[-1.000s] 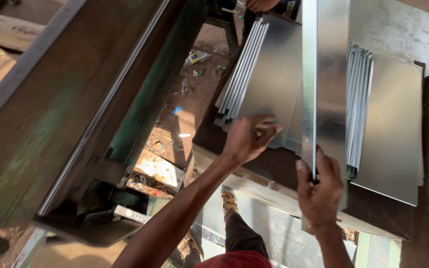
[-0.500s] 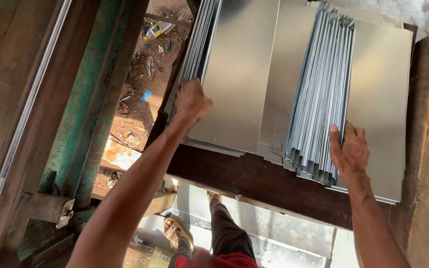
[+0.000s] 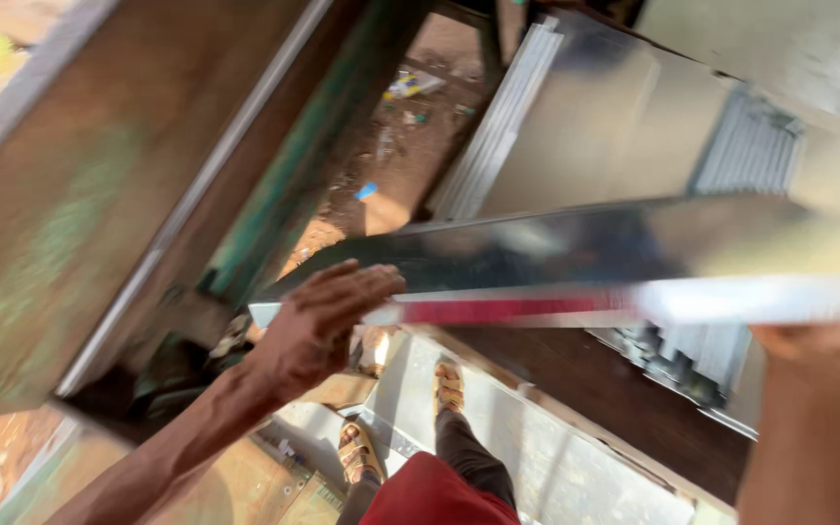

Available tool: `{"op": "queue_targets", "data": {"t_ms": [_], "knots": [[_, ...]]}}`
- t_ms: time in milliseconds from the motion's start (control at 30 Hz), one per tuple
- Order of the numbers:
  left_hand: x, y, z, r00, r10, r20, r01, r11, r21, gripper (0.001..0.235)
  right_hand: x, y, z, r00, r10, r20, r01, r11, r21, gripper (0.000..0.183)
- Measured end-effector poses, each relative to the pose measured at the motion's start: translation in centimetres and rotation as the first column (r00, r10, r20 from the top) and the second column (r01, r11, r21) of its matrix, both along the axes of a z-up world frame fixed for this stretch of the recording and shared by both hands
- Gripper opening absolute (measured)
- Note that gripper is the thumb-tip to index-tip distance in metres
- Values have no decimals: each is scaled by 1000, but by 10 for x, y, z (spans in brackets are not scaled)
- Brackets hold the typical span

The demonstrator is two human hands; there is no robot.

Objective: The person bends the edges of metal sheets using a manual bending machine. They pick up a sheet from a stack, position it into the bender, pull down a large lever to form the bend, and then remove the sheet to stack it.

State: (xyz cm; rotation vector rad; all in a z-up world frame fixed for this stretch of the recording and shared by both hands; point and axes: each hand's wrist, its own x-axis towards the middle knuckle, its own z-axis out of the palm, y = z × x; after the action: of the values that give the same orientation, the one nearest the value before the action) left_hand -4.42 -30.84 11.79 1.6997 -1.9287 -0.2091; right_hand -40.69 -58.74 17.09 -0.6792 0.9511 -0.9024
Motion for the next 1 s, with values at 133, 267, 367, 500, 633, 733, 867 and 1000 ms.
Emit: {"op": "queue_targets", "data": {"t_ms": [133,267,367,500,633,733,867,1000], "knots": [[41,99,-31,912,-131,389,224,953,-204,59,22,27,-90,976,183,-117,-174,981,84,87],[71,174,-65,885,-1,465,108,973,-204,56,-6,68,-206,852,392,-348,-277,900,336,84],[80,228,-87,909,318,270,-304,948,-93,53,-39,111,-263,757,491,-430,-240,822,516,83],[100,296,-141,537,824,-179,-843,531,-82,74,-29,202,-295,855,370,-364,-223,895,385,77],[131,317,-211,96,930,-354,-959,182,218,79,5,289,-293,931,284,-229,-224,940,257,71],[148,324,-242,44,907,-419,-914,206,349,75,30,325,-283,934,355,-48,-321,890,325,68],[162,312,-259,24,763,-646,-910,284,301,81,54,363,-273,951,296,-89,-252,909,333,65],[164,303,-264,0,689,-725,-928,271,257,82,68,371,-280,954,299,-39,-277,921,274,64]]}}
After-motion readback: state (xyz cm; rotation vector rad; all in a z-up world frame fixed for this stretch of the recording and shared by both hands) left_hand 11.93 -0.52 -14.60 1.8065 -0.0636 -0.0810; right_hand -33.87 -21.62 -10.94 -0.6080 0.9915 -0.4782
